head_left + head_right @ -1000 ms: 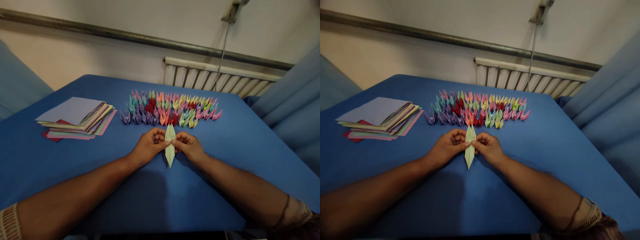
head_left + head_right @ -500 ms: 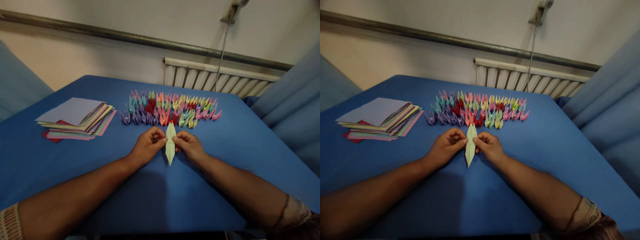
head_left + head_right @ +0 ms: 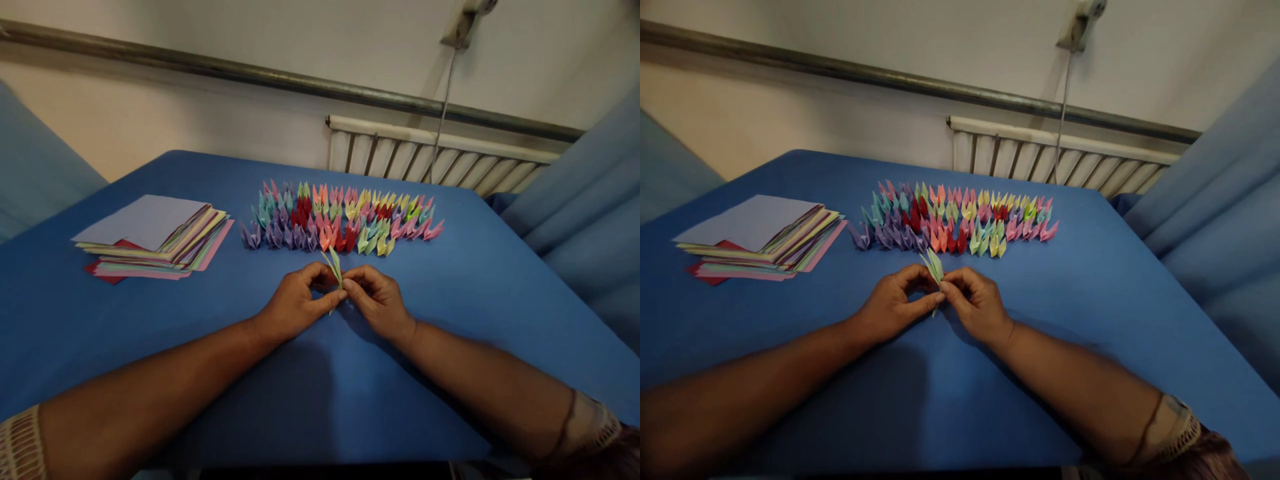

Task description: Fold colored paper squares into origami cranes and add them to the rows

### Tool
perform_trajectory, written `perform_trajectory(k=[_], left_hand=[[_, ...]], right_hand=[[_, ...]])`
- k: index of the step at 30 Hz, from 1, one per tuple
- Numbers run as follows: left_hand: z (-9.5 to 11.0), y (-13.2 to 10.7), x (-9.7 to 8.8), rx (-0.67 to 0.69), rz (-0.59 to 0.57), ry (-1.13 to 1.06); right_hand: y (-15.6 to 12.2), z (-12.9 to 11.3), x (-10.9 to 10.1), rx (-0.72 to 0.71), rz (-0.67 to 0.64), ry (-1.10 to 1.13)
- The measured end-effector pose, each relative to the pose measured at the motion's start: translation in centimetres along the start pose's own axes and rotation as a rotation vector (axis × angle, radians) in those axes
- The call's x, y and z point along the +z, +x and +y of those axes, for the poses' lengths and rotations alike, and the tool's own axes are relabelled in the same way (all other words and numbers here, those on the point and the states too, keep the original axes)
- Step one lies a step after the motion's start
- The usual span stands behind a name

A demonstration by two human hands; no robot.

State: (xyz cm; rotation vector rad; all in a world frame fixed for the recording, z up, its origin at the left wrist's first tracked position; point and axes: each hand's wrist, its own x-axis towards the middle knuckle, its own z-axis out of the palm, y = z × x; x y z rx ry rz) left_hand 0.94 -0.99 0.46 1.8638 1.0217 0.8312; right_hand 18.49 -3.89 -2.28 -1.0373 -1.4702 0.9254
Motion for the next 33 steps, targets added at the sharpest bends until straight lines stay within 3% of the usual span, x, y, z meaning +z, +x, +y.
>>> perform_trajectory(k=[6, 11, 16, 19, 22, 26, 33], left_hand=[[-0.4, 0.2, -0.2, 0.014, 0.007, 0.024], [-1.0, 0.6, -0.1, -0.078, 0.036, -0.201], [-0.5, 0.7, -0.2, -0.155, 0.000, -0.360], [0.0, 0.5, -0.4, -0.151, -0.034, -0.373], [0.1, 0.5, -0.5, -0.119, -0.061, -0.382], [-0.2, 0.6, -0.4, -0.120, -0.051, -0.393], [-0.9, 0.6, 0.0, -0.153, -0.085, -0.478]], right_hand=[[-0.3, -0.7, -0.4, -0.216, -0.073, -0.235], [0.1, -0.2, -0.3, -0.288, -0.019, -0.257], [0.2, 0.5, 0.0, -0.131, 0.056, -0.122], [0.3, 0.9, 0.4, 0.025, 0.042, 0.079], [0.5, 1.0, 0.6, 0.076, 0.009, 0.219], [0.3, 0.5, 0.6, 0.026, 0.051, 0.114], [-0.1, -0.4, 0.1, -0.193, 0.079, -0.168]])
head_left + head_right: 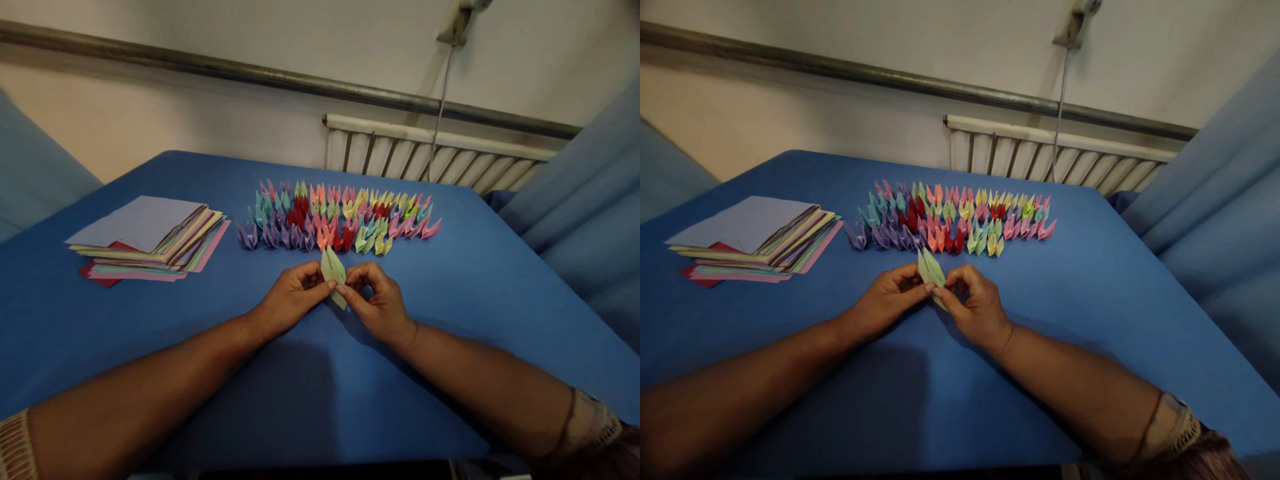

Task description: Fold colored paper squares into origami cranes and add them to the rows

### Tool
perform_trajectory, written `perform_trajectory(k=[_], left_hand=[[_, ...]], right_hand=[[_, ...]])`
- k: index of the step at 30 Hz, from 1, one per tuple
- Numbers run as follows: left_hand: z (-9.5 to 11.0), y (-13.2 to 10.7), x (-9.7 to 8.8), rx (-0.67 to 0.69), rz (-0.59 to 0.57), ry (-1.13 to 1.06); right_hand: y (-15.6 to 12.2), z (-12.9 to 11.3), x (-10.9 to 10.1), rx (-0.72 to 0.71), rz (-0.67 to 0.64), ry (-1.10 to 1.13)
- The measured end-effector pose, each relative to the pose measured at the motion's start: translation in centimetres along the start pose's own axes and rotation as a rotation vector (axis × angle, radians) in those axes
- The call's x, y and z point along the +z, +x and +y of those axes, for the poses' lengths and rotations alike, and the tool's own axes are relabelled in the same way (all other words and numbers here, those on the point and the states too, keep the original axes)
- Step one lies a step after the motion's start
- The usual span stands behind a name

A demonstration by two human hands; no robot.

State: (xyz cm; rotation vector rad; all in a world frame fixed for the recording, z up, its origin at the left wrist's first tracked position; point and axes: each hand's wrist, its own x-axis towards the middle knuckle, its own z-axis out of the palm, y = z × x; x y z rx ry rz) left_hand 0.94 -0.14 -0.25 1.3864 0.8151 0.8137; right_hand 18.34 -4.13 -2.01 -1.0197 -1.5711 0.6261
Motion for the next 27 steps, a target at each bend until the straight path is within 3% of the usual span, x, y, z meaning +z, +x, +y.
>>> perform_trajectory(k=[11, 19, 27], left_hand=[[0.01, 0.03, -0.01, 0.004, 0.033, 0.032], [-0.02, -0.15, 0.32, -0.020, 0.029, 0.093], [0.64, -0.55, 0.53, -0.003, 0.174, 0.111]], right_hand=[[0.34, 0.21, -0.19, -0.085, -0.037, -0.070], [0.15, 0.49, 0.34, 0.159, 0.052, 0.078], [0.35, 0.47, 0.26, 0.210, 0.029, 0.179]])
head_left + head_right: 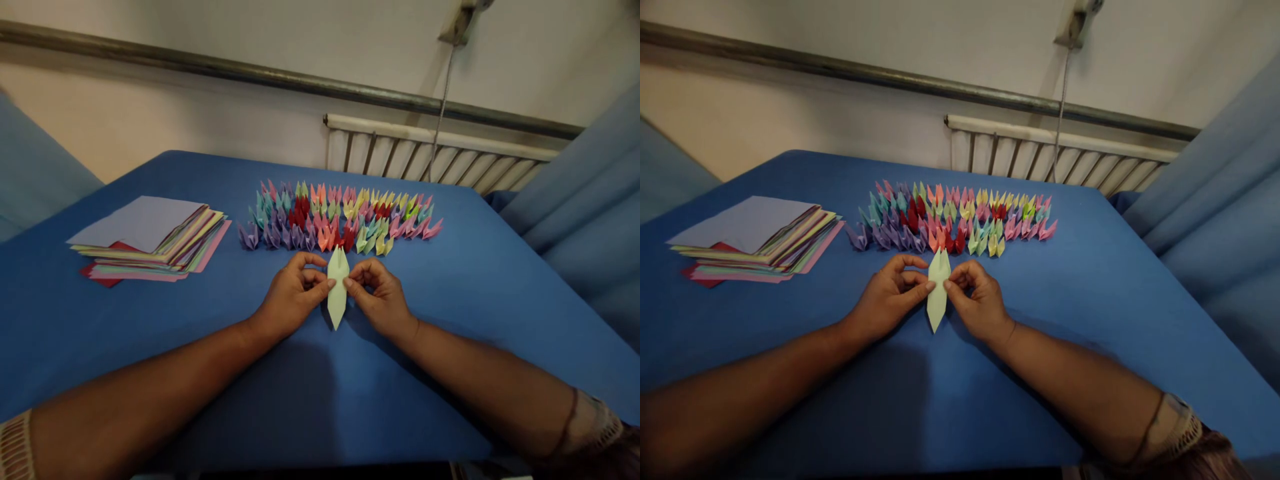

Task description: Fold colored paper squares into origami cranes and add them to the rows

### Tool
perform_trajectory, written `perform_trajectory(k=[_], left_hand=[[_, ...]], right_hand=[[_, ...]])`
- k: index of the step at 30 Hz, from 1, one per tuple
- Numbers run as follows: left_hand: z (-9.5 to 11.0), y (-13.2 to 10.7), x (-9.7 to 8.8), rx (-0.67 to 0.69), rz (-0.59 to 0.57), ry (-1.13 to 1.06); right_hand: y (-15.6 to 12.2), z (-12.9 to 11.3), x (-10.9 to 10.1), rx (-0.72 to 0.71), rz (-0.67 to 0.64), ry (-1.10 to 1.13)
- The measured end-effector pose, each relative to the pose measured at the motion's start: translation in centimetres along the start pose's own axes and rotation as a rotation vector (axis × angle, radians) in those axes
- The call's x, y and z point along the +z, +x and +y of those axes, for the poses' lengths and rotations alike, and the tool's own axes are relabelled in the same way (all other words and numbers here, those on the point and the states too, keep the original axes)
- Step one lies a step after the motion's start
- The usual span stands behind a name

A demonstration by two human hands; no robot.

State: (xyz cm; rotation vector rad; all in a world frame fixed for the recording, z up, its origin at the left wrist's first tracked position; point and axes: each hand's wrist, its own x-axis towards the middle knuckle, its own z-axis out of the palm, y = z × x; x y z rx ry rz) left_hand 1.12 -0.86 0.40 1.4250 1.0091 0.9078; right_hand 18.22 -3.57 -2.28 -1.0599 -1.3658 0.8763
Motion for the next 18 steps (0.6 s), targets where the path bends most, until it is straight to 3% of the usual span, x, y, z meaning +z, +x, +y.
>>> perform_trajectory(k=[4, 8, 18], left_hand=[[0.1, -0.2, -0.2, 0.112, 0.006, 0.160], [0.0, -0.1, -0.6, 0.214, -0.060, 0.305], [-0.2, 0.5, -1.1, 0.218, -0.090, 0.240]], right_hand=[[0.1, 0.3, -0.1, 0.011, -0.030, 0.027], [0.2, 0.6, -0.4, -0.004, -0.057, 0.014], [0.4, 0.6, -0.6, -0.050, -0.121, -0.010]])
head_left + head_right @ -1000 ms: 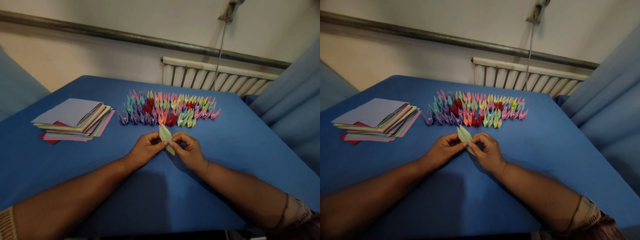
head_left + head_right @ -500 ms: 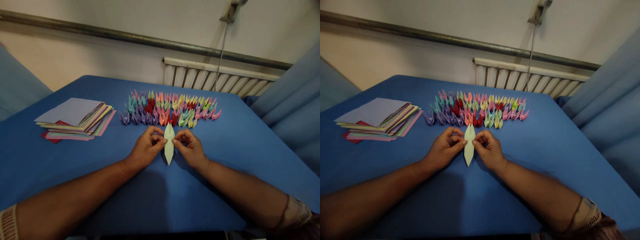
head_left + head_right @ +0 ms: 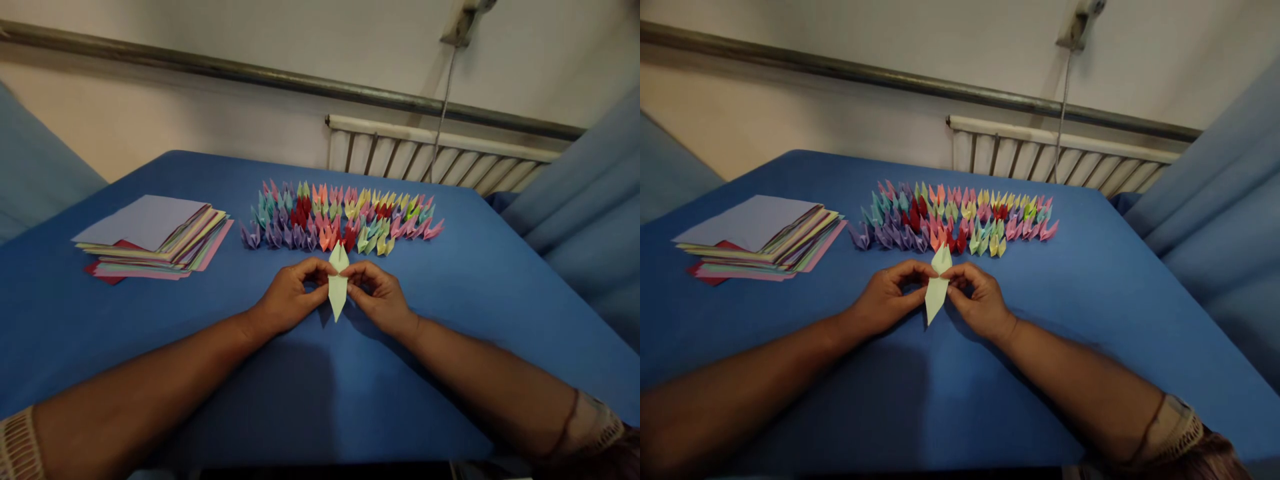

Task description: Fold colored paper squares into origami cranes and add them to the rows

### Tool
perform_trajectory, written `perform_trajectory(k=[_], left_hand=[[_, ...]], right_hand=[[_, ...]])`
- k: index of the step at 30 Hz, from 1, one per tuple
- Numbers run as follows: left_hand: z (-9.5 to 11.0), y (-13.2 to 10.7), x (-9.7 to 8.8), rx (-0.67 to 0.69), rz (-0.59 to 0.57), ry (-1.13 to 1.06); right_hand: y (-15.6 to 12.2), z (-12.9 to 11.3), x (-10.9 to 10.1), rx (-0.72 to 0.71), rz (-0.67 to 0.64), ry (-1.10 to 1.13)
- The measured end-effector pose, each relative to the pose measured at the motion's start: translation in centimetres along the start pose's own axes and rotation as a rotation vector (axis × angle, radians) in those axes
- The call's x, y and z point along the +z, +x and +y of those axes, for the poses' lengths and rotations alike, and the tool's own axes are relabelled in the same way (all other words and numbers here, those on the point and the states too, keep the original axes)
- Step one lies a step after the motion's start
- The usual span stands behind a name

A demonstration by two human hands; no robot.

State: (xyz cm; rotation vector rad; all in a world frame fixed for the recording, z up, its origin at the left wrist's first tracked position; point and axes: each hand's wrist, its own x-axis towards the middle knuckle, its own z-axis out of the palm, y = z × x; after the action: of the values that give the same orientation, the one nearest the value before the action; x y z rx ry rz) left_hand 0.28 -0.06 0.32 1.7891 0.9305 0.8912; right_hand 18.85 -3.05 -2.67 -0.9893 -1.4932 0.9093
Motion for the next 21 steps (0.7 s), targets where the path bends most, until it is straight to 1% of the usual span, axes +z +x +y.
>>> perform_trajectory(k=[3, 6, 10, 12, 14, 16, 19, 21], left_hand=[[-0.1, 0.0, -0.1, -0.021, 0.000, 0.008], [-0.2, -0.1, 0.2, -0.040, 0.028, 0.011], [-0.2, -0.2, 0.8, -0.101, 0.107, -0.090], [0.1, -0.3, 0.9, -0.135, 0.116, -0.127], [0.5, -0.4, 0.8, -0.155, 0.104, -0.128], [0.8, -0.4, 0.7, -0.159, 0.089, -0.101], [1.0, -0.4, 0.6, -0.165, 0.060, -0.075], [0.9, -0.4, 0.6, -0.174, 0.045, -0.097]], right_hand=[[0.0, 0.0, 0.2, 0.032, 0.031, 0.031], [0.0, 0.0, 0.3, 0.089, 0.057, 0.060], [-0.1, -0.2, 0.6, 0.111, 0.094, 0.058], [0.0, -0.2, 0.7, 0.134, 0.101, 0.132], [0.2, -0.2, 0.8, 0.194, 0.077, 0.236], [0.3, -0.3, 0.7, 0.265, 0.027, 0.288], [0.5, -0.5, 0.6, 0.320, -0.041, 0.272], [0.4, -0.7, 0.5, 0.314, -0.047, 0.247]])
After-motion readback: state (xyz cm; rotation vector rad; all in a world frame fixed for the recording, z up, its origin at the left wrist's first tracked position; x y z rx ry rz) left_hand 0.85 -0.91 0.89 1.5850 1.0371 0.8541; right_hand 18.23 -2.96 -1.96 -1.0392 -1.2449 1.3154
